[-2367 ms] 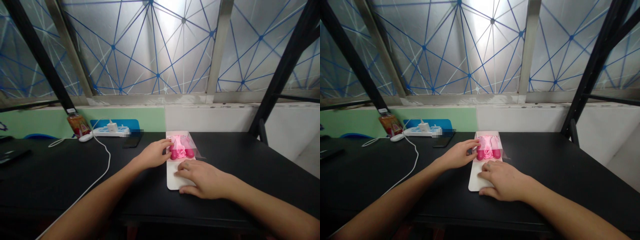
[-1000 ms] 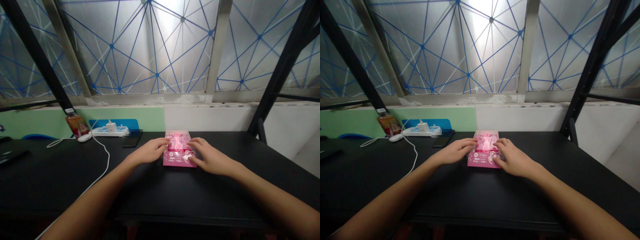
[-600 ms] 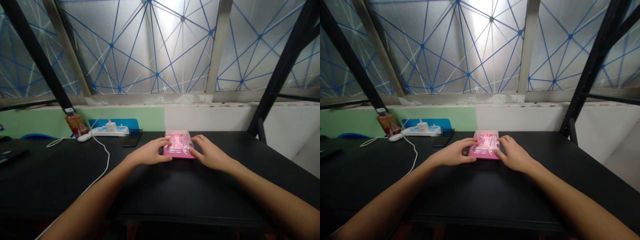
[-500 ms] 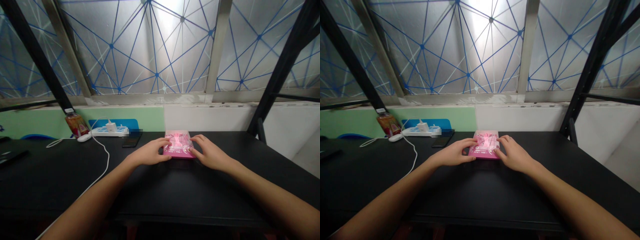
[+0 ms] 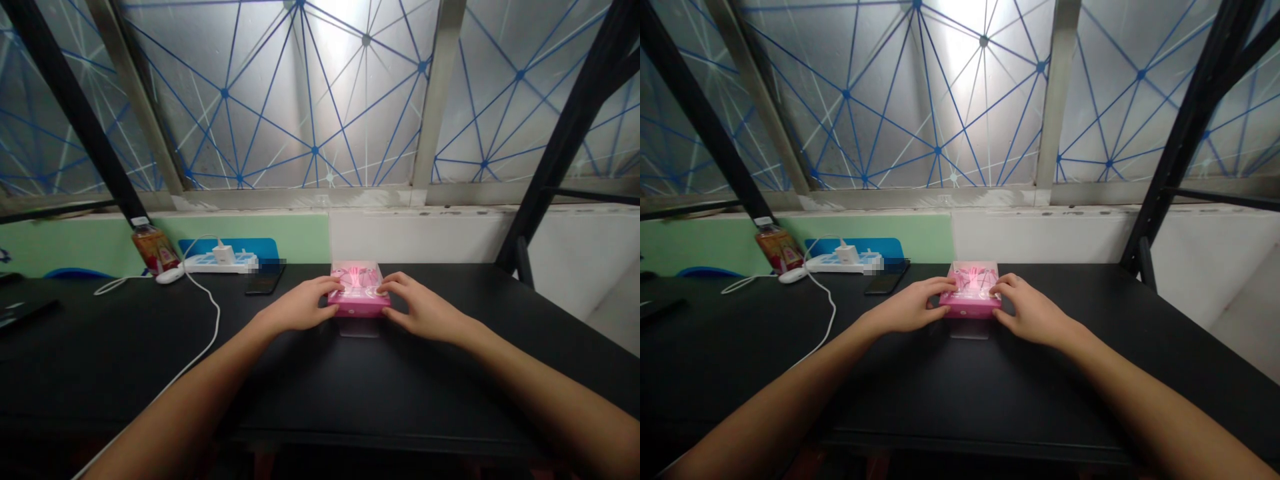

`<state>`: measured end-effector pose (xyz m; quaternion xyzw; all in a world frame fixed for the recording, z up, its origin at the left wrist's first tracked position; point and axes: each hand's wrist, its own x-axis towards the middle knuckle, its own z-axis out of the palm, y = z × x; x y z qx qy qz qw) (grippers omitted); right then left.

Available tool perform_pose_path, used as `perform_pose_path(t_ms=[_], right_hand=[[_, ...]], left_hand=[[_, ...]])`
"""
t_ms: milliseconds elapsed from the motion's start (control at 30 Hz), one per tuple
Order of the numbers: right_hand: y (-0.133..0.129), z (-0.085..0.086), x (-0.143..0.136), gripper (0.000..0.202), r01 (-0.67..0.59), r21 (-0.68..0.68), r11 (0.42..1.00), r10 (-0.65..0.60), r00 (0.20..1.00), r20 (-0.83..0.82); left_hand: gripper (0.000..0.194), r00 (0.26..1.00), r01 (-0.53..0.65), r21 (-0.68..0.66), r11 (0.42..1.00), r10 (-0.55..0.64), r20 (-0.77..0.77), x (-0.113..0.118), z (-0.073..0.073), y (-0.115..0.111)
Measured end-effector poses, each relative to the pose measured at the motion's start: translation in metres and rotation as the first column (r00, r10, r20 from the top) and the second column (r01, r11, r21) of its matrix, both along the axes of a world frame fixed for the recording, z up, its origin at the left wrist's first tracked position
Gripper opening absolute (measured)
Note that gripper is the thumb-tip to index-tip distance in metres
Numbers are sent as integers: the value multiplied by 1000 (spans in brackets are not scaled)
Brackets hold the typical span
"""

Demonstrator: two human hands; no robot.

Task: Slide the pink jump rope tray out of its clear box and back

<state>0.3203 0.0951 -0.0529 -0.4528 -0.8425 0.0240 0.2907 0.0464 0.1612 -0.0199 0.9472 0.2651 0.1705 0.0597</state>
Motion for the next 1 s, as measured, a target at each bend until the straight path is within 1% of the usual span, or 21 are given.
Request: perform_pose_path(t_ms=[300,400,500,567,667,733,833,933,1000], right_hand=[[6,-5,0,22,35,40,999,-35,999,0],[7,-7,0,22,58,49,997,-58,998,5],[6,-6,-1,22,96,47,994,-97,995,22],[5,-4,-1,24,116,10,993,-116,992,40],[3,-1,0,28,117,-116,986,-113,993,39],[2,0,0,30,97,-190,977,-99,995,1],[1,2,0,31,57,-261,964,-79,994,-74],[0,2,-1,32,19,-317,948,-61,991,-123],[1,1,0,33,8,-329,944,-54,990,-131]], left_hand=[[34,1000,13,15,1000,-13,25,1,-2,2],[33,1000,-7,25,1000,7,15,1,-4,3],[32,999,-55,49,997,54,5,0,-4,3],[32,994,-106,69,992,106,-3,-1,-3,1],[35,984,-168,82,982,172,-44,-1,-2,-2],[36,978,-191,44,981,194,-77,0,0,-4],[38,977,-199,-49,979,194,-90,1,1,-6],[41,982,-181,-123,976,173,-74,1,2,-5],[43,985,-170,-164,972,161,-69,0,2,-3]])
